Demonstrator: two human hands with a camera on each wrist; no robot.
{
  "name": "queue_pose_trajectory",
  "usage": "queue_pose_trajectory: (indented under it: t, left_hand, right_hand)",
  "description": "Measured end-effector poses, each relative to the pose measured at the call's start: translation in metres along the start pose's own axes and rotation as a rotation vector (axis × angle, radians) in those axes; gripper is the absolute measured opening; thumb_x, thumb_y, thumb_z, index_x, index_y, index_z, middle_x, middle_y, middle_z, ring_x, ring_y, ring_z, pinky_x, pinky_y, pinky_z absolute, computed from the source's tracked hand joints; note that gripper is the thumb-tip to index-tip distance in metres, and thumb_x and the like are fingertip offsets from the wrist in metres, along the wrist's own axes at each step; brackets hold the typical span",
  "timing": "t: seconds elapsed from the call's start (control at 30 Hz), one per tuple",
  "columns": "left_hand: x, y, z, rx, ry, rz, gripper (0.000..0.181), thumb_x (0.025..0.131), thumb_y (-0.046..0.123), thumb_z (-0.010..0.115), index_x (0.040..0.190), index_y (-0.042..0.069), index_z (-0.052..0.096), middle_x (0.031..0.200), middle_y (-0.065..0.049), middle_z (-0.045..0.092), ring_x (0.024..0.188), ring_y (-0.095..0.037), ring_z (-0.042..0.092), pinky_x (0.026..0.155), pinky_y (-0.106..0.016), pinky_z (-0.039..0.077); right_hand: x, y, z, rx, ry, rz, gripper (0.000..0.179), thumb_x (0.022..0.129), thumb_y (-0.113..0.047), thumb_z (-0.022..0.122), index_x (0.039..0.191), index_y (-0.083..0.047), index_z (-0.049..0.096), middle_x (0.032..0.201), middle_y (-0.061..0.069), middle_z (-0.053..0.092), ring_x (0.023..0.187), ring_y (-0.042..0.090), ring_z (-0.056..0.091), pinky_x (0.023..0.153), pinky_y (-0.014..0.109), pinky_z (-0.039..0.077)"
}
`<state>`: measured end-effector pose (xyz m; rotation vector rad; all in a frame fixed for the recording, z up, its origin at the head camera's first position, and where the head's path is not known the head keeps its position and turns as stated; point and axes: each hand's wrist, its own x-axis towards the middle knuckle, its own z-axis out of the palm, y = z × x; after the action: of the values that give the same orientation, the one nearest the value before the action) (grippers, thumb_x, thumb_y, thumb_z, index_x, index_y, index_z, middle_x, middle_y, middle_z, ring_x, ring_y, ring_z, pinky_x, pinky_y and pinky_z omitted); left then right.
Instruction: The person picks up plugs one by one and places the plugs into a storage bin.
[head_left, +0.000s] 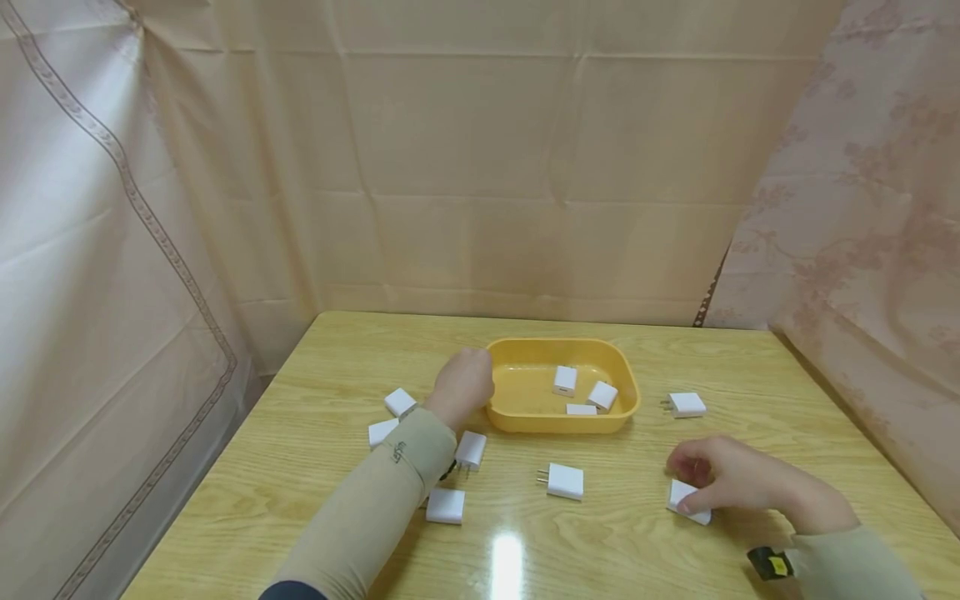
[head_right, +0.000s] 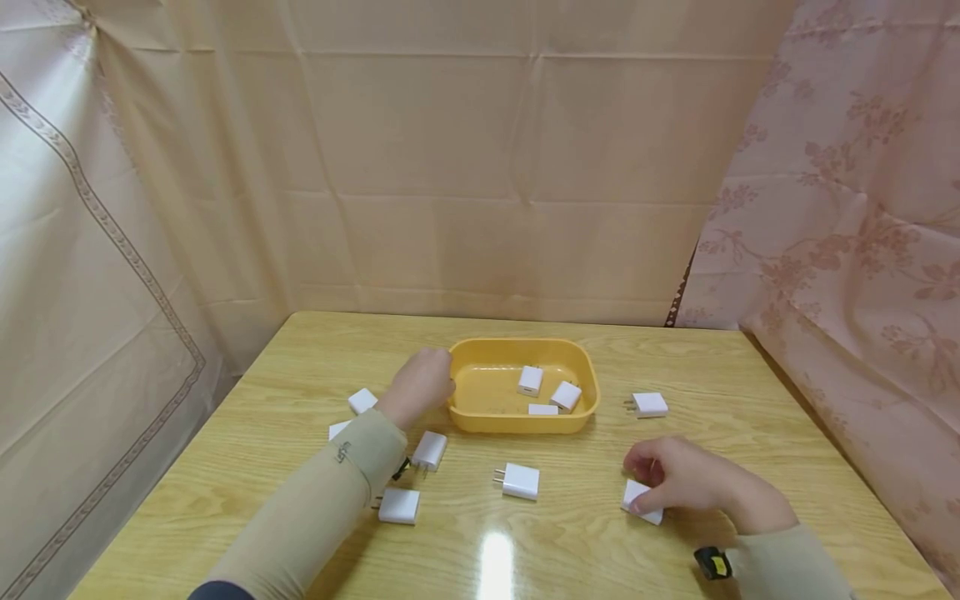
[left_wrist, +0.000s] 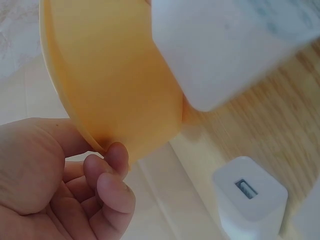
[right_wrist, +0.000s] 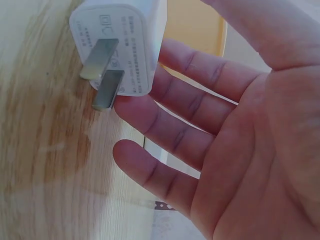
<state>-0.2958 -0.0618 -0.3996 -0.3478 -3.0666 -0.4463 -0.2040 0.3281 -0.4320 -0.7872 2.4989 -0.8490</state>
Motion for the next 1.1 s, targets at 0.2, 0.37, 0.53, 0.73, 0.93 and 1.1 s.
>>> queue_pose_trajectory:
  t: [0.2, 0.37, 0.53, 0.73, 0.93, 1.1]
  left_hand:
    - [0.0013, -0.0006, 0.0017, 0.008, -0.001, 0.002, 0.010, 0.089, -0.004, 0.062, 0.092, 0.000, 0.070, 0.084, -0.009, 0.064, 0.071, -0.020, 0.058, 0.061, -0.033, 0.053]
    - [0.0021, -0.0004, 0.0024, 0.007, -0.012, -0.007, 0.010, 0.090, -0.005, 0.062, 0.093, 0.000, 0.070, 0.085, -0.009, 0.064, 0.072, -0.021, 0.058, 0.062, -0.033, 0.053]
    - [0.0017, 0.0002, 0.0019, 0.002, -0.015, -0.019, 0.010, 0.090, -0.005, 0.062, 0.095, 0.000, 0.070, 0.086, -0.009, 0.064, 0.073, -0.021, 0.059, 0.062, -0.033, 0.053]
    - [0.0016, 0.0001, 0.0020, 0.016, 0.002, -0.014, 0.009, 0.089, -0.004, 0.063, 0.092, 0.001, 0.070, 0.085, -0.009, 0.064, 0.073, -0.021, 0.059, 0.063, -0.035, 0.053]
    - [0.0016, -0.0002, 0.0024, 0.018, 0.007, -0.007, 0.009, 0.089, -0.004, 0.063, 0.092, 0.001, 0.070, 0.086, -0.010, 0.065, 0.073, -0.021, 0.059, 0.063, -0.035, 0.054]
    - [0.0017, -0.0005, 0.0026, 0.008, 0.003, -0.010, 0.010, 0.088, -0.005, 0.063, 0.092, 0.001, 0.070, 0.085, -0.009, 0.065, 0.073, -0.021, 0.059, 0.062, -0.033, 0.053]
  right_hand:
    - [-0.0006, 0.0008, 0.0026, 0.010, -0.002, -0.004, 0.036, 0.082, -0.031, 0.085, 0.106, -0.010, 0.068, 0.089, -0.005, 0.063, 0.080, 0.008, 0.056, 0.068, 0.026, 0.049]
    - [0.0007, 0.0034, 0.0061, 0.026, -0.009, 0.000, 0.033, 0.083, -0.029, 0.085, 0.104, -0.011, 0.069, 0.087, -0.006, 0.063, 0.077, 0.006, 0.056, 0.066, 0.025, 0.048]
    - [0.0028, 0.0057, 0.0076, 0.003, -0.002, 0.004, 0.030, 0.083, -0.032, 0.085, 0.100, -0.013, 0.070, 0.084, -0.008, 0.063, 0.074, 0.005, 0.055, 0.064, 0.025, 0.047]
    - [0.0036, 0.0048, 0.0075, -0.002, -0.008, 0.024, 0.029, 0.082, -0.033, 0.085, 0.098, -0.014, 0.069, 0.081, -0.008, 0.061, 0.073, 0.005, 0.054, 0.062, 0.025, 0.047]
    - [0.0044, 0.0057, 0.0083, -0.015, -0.005, 0.009, 0.027, 0.083, -0.033, 0.084, 0.097, -0.015, 0.069, 0.080, -0.010, 0.060, 0.071, 0.004, 0.053, 0.061, 0.025, 0.045]
    - [0.0046, 0.0056, 0.0089, -0.012, 0.000, -0.010, 0.025, 0.084, -0.032, 0.084, 0.096, -0.016, 0.069, 0.079, -0.011, 0.060, 0.071, 0.003, 0.053, 0.060, 0.024, 0.045]
